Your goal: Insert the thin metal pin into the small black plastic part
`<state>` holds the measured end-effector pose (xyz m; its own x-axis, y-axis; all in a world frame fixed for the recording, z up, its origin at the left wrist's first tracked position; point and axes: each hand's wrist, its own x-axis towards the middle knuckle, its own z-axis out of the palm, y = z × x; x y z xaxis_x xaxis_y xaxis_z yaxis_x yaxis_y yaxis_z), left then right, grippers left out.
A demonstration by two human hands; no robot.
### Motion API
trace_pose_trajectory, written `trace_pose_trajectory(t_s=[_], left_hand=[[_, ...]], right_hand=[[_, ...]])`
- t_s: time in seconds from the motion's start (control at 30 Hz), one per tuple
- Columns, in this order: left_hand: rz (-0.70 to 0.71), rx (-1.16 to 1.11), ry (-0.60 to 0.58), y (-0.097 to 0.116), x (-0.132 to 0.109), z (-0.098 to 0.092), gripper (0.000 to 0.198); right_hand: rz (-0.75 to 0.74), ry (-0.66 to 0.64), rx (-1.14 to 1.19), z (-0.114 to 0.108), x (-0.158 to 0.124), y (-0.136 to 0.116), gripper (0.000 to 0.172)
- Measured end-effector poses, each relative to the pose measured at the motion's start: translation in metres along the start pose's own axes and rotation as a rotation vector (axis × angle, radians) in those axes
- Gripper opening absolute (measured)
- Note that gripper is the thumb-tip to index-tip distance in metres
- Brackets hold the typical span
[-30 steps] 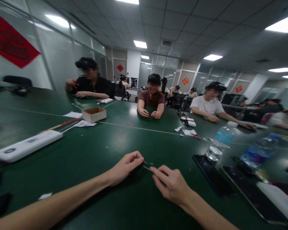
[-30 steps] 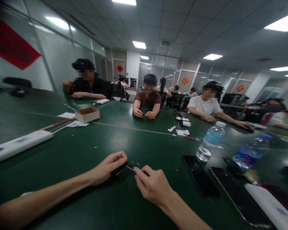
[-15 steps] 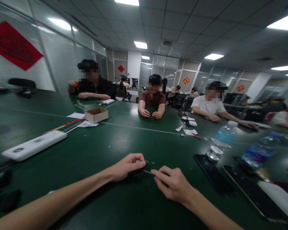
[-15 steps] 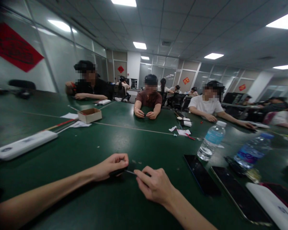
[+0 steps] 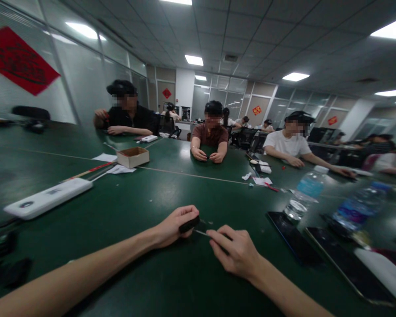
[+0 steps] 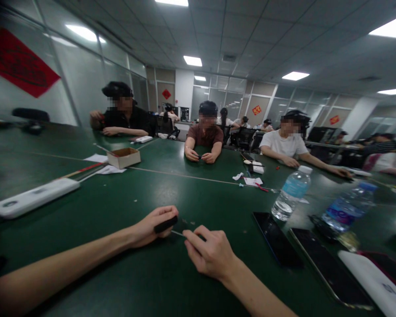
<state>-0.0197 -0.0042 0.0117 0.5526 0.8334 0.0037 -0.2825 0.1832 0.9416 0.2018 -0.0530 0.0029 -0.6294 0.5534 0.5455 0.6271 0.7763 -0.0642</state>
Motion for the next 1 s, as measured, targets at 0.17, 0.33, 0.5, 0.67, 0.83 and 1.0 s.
trace_pose_trajectory(t_s=[0.17,0.33,0.5,0.67,0.83,1.0], left_hand=[[0.034,0.027,0.048,-0.0028,0.0014,0.0009,0.027],[0.057,0.073,0.112,-0.0058,0.0034,0.0020,0.030],[0.071,0.100,0.146,-0.0064,0.0034,0.0021,0.032],[0.080,0.103,0.150,-0.0064,0.0036,0.0021,0.031],[0.092,0.144,0.183,-0.0064,0.0034,0.0040,0.033],[0.090,0.212,0.215,-0.0090,0.0027,0.0032,0.034]], right_hand=[[0.145,-0.003,0.006,0.0020,0.0039,0.0006,0.030],[0.160,0.012,-0.021,0.0016,0.0057,-0.0014,0.029],[0.181,0.008,-0.025,0.0008,0.0061,-0.0022,0.029],[0.202,-0.022,-0.033,0.0015,0.0063,-0.0015,0.029],[0.184,-0.032,-0.096,0.0013,0.0065,-0.0025,0.030],[0.150,-0.044,-0.150,-0.0003,0.0064,-0.0061,0.032]])
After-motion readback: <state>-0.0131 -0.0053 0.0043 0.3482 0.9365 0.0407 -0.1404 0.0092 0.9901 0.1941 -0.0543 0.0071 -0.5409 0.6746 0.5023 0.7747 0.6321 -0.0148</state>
